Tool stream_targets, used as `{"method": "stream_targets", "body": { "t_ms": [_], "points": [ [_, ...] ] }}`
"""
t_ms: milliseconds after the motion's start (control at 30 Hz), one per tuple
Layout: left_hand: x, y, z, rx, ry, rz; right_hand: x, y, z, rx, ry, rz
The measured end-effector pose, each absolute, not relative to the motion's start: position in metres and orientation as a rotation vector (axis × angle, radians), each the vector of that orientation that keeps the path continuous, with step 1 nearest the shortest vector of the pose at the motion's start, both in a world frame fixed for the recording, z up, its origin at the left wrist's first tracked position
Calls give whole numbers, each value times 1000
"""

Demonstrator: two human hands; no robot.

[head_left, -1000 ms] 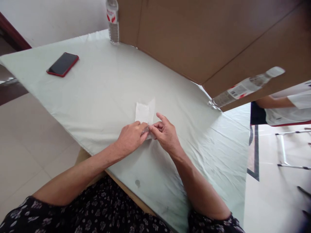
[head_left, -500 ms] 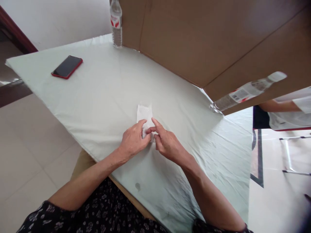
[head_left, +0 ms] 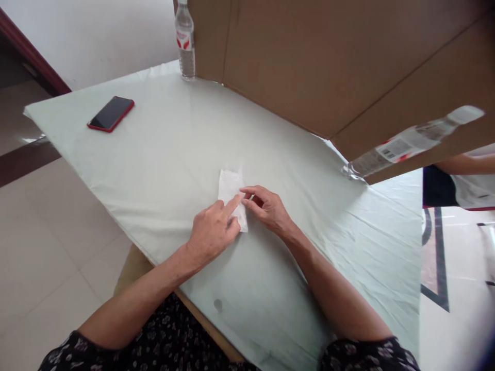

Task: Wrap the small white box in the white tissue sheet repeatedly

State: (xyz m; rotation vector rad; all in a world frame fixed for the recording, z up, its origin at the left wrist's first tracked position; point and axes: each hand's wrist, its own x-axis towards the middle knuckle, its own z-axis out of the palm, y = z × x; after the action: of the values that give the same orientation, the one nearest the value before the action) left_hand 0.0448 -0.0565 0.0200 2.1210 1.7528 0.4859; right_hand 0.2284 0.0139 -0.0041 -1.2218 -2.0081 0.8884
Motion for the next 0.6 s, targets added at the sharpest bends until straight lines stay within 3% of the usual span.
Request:
{"method": "stream_targets", "body": {
  "t_ms": [267,600],
  "points": [
    [45,-56,22,2231,1759,450,227,24,-12,-1340,-1971,889],
    [46,-55,22,2155,1757,464,208,76,1,-1587,-1754,1179]
  ]
}}
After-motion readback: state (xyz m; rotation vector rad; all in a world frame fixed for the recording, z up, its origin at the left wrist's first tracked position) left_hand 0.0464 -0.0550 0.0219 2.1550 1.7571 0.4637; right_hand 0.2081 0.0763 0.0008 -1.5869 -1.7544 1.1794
